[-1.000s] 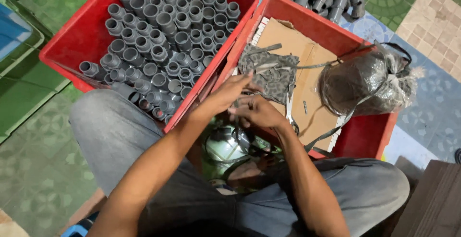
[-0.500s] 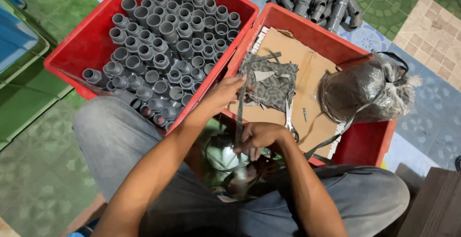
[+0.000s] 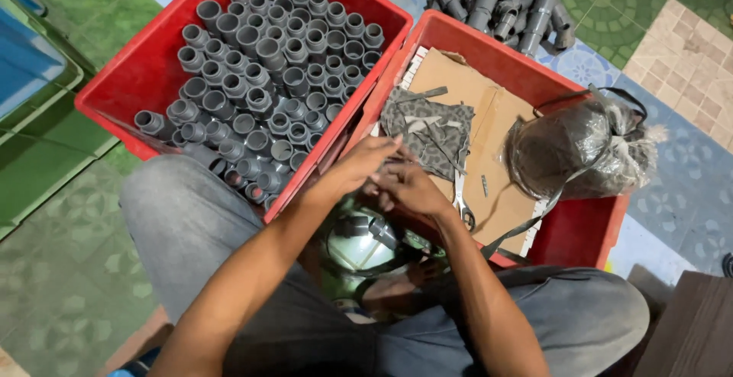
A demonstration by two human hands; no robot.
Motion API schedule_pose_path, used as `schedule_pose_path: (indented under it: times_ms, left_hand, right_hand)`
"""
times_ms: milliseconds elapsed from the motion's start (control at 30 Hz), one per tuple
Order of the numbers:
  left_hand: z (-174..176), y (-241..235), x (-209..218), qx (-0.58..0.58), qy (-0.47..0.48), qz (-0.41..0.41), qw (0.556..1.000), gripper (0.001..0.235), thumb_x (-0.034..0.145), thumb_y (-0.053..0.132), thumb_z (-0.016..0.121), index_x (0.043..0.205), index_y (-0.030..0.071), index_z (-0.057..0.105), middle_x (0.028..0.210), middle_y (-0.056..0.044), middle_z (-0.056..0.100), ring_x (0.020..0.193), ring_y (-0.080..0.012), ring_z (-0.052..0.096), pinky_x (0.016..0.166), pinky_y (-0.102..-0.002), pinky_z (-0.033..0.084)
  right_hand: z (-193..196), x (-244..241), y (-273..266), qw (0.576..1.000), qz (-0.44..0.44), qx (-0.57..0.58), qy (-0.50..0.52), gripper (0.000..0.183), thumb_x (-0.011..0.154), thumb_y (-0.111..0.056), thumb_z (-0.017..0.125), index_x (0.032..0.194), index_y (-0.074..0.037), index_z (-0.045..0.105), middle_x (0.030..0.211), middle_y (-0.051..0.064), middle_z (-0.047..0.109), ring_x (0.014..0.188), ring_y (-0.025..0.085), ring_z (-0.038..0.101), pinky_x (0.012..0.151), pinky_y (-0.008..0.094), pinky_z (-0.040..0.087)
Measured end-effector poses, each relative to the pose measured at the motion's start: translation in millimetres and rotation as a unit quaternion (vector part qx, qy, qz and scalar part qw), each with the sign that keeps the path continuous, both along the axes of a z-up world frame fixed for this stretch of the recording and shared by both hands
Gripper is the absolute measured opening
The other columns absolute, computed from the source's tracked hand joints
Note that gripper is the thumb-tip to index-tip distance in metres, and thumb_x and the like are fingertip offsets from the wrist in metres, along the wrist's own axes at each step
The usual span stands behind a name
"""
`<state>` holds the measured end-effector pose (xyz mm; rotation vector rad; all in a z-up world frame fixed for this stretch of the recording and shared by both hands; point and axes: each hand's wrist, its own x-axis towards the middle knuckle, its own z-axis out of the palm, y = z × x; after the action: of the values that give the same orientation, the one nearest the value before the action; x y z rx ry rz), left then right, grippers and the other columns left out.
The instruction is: Assembling PVC pipe fittings by hand, taking components from a large red bin and joining them into sub-assemblies.
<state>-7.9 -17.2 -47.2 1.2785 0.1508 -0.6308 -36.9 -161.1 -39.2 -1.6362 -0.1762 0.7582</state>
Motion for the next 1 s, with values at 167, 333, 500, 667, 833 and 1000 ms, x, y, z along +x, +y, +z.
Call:
schedule_pose_path:
  times_ms: [167, 333, 500, 667, 833, 1000]
  left_hand:
    - [7.8, 6.2, 7.1, -0.037, -0.007, -0.002, 0.999, 0.041, 0.099, 0.038, 0.061, 0.106, -0.001, 0.069, 0.125, -0.021, 0.059, 0.117, -0.0320, 0.057, 0.093, -0.041, 0.054]
    - [11.7, 2.0, -0.1, -0.024, 0.013, -0.008, 1.000, 0.038, 0.099, 0.039, 0.061, 0.108, 0.003, 0.068, 0.114, -0.011, 0.055, 0.103, -0.0235, 0.060, 0.063, -0.022, 0.059]
    - [-0.9, 9.8, 12.0, 0.021, -0.015, 0.003, 1.000, 0.035, 0.097, 0.046, 0.063, 0.104, 0.013, 0.074, 0.109, -0.010, 0.062, 0.083, -0.0197, 0.059, 0.051, -0.022, 0.042]
    - [1.0, 10.1, 3.3, 0.011, -0.003, 0.011, 1.000, 0.035, 0.098, 0.042, 0.062, 0.110, 0.010, 0.071, 0.109, -0.012, 0.067, 0.091, -0.0224, 0.067, 0.058, -0.024, 0.051]
    - [12.8, 18.3, 6.9, -0.005, -0.060, 0.075, 0.995, 0.037, 0.097, 0.039, 0.063, 0.102, 0.004, 0.074, 0.102, -0.012, 0.073, 0.097, -0.0212, 0.064, 0.079, -0.029, 0.049]
    - [69.0, 21.0, -23.7, 0.073, -0.012, 0.018, 0.997, 0.031, 0.094, 0.042, 0.063, 0.102, 0.016, 0.076, 0.098, -0.005, 0.072, 0.075, -0.0128, 0.059, 0.053, -0.016, 0.036]
  right_hand:
    - [26.2, -11.5, -8.6, 0.978, 0.205, -0.012, 0.039, 0.022, 0.083, 0.001, 0.055, 0.101, 0.002, 0.069, 0.066, 0.014, 0.070, 0.058, 0.023, 0.071, 0.059, 0.035, 0.060]
    - [25.6, -11.6, -5.3, 0.987, 0.157, -0.016, 0.038, 0.014, 0.086, -0.006, 0.063, 0.097, 0.001, 0.068, 0.061, 0.011, 0.066, 0.053, 0.019, 0.066, 0.052, 0.031, 0.056]
    - [40.3, -12.1, -4.3, 0.984, 0.167, -0.046, 0.030, 0.031, 0.093, -0.021, 0.069, 0.073, 0.002, 0.072, 0.053, 0.013, 0.064, 0.048, 0.017, 0.063, 0.050, 0.028, 0.055]
    - [60.5, -11.1, -2.9, 0.988, 0.142, -0.057, 0.015, 0.033, 0.092, -0.023, 0.071, 0.068, 0.000, 0.070, 0.050, 0.009, 0.059, 0.046, 0.015, 0.057, 0.047, 0.027, 0.049]
    - [28.2, -5.2, -4.2, 0.972, 0.227, -0.049, 0.027, 0.036, 0.095, -0.027, 0.071, 0.066, -0.004, 0.067, 0.051, 0.002, 0.057, 0.046, 0.011, 0.053, 0.052, 0.026, 0.046]
    - [58.2, -3.1, 8.6, 0.995, 0.053, -0.071, -0.045, 0.035, 0.094, -0.023, 0.064, 0.066, -0.004, 0.069, 0.048, 0.004, 0.053, 0.046, 0.012, 0.048, 0.049, 0.025, 0.039]
